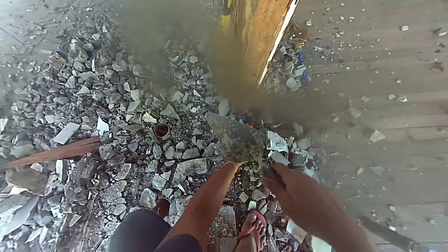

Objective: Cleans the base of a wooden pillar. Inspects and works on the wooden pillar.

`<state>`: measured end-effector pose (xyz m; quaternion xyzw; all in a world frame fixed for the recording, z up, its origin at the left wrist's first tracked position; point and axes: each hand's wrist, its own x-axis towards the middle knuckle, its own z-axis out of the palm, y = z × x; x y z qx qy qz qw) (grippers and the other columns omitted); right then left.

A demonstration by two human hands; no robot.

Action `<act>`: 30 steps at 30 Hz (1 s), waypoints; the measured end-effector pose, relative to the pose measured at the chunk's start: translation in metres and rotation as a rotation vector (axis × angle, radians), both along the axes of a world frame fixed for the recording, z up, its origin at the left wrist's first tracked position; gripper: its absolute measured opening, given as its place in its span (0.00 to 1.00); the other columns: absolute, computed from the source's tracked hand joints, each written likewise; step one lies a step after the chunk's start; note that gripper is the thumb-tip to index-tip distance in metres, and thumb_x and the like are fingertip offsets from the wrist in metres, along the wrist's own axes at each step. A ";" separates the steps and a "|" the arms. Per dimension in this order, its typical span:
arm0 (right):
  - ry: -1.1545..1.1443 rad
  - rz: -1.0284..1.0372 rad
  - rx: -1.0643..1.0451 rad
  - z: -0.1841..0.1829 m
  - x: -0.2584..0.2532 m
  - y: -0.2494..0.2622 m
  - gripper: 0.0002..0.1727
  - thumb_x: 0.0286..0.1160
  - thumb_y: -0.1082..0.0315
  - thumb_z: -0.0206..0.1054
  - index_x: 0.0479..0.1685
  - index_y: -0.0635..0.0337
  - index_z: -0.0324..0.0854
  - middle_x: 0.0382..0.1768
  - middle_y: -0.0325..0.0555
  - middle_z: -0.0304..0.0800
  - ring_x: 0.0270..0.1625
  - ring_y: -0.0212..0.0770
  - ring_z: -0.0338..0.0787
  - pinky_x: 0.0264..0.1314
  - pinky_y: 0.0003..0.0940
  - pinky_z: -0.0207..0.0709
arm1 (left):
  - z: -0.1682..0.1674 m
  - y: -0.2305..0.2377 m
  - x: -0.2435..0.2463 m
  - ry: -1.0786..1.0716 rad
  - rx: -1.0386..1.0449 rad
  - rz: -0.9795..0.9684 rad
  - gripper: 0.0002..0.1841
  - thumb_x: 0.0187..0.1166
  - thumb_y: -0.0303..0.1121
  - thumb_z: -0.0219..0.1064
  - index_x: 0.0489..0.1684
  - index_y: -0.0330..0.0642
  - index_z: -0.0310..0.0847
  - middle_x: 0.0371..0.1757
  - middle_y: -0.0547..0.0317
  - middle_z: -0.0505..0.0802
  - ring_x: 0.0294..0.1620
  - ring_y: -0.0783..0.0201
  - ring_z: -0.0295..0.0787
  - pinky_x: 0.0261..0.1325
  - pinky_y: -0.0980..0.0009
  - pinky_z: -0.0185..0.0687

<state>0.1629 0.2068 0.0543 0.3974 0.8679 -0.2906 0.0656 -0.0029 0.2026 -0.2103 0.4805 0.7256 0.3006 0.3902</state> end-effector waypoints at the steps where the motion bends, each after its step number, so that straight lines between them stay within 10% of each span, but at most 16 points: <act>1: -0.001 -0.021 -0.034 0.000 0.001 0.006 0.33 0.82 0.29 0.48 0.56 0.46 0.82 0.22 0.38 0.84 0.24 0.44 0.87 0.24 0.52 0.80 | 0.040 -0.008 -0.008 -0.103 -0.233 0.058 0.31 0.88 0.38 0.64 0.86 0.30 0.66 0.86 0.44 0.76 0.89 0.61 0.67 0.91 0.67 0.57; 4: 0.001 -0.102 -0.134 0.002 0.010 0.029 0.30 0.85 0.34 0.52 0.60 0.49 0.83 0.32 0.45 0.88 0.33 0.49 0.90 0.35 0.59 0.83 | 0.085 -0.033 -0.031 -0.318 -0.091 0.250 0.23 0.86 0.34 0.64 0.76 0.33 0.74 0.62 0.41 0.90 0.61 0.55 0.90 0.68 0.54 0.86; 9: -0.104 -0.396 -0.245 -0.017 0.041 0.056 0.30 0.84 0.33 0.57 0.62 0.48 0.81 0.34 0.53 0.90 0.32 0.53 0.90 0.36 0.58 0.85 | 0.159 -0.110 -0.068 -0.301 -0.150 0.174 0.22 0.91 0.41 0.60 0.81 0.49 0.72 0.50 0.46 0.92 0.43 0.54 0.90 0.49 0.53 0.88; 14: -0.350 -0.464 -0.177 -0.118 0.082 0.045 0.33 0.91 0.43 0.52 0.74 0.65 0.75 0.56 0.73 0.87 0.58 0.71 0.88 0.61 0.72 0.77 | 0.199 -0.187 -0.111 -0.043 -0.089 0.237 0.22 0.86 0.50 0.62 0.71 0.49 0.78 0.46 0.52 0.91 0.42 0.54 0.88 0.48 0.44 0.84; 16: -0.432 -0.583 -0.120 -0.172 0.116 0.019 0.33 0.90 0.44 0.54 0.76 0.67 0.74 0.62 0.75 0.86 0.67 0.73 0.85 0.69 0.75 0.72 | 0.201 -0.211 -0.116 0.141 -0.147 0.265 0.29 0.80 0.58 0.68 0.72 0.50 0.78 0.55 0.49 0.90 0.55 0.47 0.87 0.64 0.30 0.73; 22: -0.179 -0.386 0.077 -0.300 0.200 -0.033 0.42 0.67 0.46 0.75 0.68 0.77 0.77 0.56 0.82 0.85 0.60 0.82 0.85 0.63 0.84 0.72 | 0.175 -0.244 -0.127 0.277 -0.288 0.167 0.25 0.89 0.54 0.59 0.71 0.44 0.77 0.58 0.46 0.89 0.63 0.45 0.85 0.72 0.29 0.66; 25: -0.305 -0.113 -0.093 -0.197 0.099 0.002 0.53 0.71 0.40 0.75 0.89 0.68 0.59 0.82 0.76 0.66 0.82 0.75 0.70 0.80 0.75 0.66 | 0.175 -0.237 -0.131 0.330 -0.245 -0.002 0.23 0.89 0.53 0.59 0.70 0.48 0.79 0.59 0.51 0.90 0.63 0.49 0.86 0.75 0.31 0.64; 30: -0.173 0.428 -0.019 -0.109 -0.034 0.000 0.62 0.51 0.29 0.81 0.90 0.52 0.63 0.84 0.54 0.72 0.84 0.57 0.73 0.82 0.66 0.68 | 0.192 -0.210 -0.141 0.284 0.040 -0.242 0.19 0.88 0.49 0.62 0.69 0.52 0.81 0.49 0.61 0.93 0.52 0.60 0.90 0.69 0.36 0.72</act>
